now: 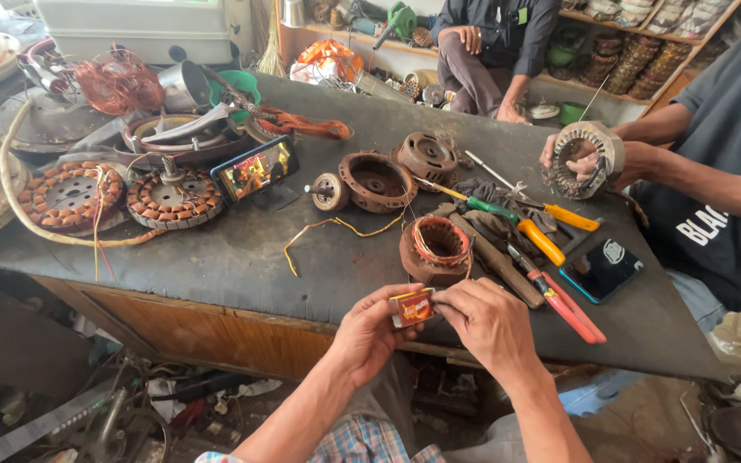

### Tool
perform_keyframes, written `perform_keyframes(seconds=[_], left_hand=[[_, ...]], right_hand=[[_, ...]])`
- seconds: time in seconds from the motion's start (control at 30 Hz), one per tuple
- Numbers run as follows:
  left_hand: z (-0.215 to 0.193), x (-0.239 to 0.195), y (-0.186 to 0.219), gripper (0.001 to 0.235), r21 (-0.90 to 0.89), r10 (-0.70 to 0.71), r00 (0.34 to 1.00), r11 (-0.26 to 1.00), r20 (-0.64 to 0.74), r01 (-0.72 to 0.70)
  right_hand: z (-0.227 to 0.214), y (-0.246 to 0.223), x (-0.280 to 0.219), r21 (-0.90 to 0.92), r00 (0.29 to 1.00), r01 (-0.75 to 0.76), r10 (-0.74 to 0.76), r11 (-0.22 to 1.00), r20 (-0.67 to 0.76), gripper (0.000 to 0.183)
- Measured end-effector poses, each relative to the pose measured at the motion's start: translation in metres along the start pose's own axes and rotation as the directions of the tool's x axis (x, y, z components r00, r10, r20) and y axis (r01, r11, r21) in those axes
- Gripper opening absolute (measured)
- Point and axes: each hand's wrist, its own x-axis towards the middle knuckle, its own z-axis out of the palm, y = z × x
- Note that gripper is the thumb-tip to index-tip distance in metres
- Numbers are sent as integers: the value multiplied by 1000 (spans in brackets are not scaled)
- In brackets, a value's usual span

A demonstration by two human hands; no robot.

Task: The person manipulates copper wire coils within an electric motor stator, using pliers to pull and position wires, and lights a match to apply heat to a wire end.

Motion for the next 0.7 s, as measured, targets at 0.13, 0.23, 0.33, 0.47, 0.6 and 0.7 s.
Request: perform_keyframes(seconds=[0.13,0.23,0.33,0.47,0.6,0.7], left_hand=[[7,-1,4,35,6,-28,999,1000,19,28],[13,-2,6,38,10,-55,998,998,19,55],[15,-4,6,40,-23,-72,997,997,43,73],[18,-5,6,44,-30,-53,998,998,43,54],[25,-6,13,52,-1,-47,999,999,-26,47],[28,0,18,54,29,-14,1000,999,-15,15]], right_hand=[[-7,7,3,-7,994,-19,20,1000,106,12],[-10,9,5,-15,990,24,-22,1000,138,13],[-13,10,5,-10,988,41,-39,999,147,17],[-20,22,3,-23,994,71,-69,997,80,19],[-26,34,-2,38,997,-80,80,996,-18,15],[-23,41,-6,187,961,-213,240,959,-136,26]])
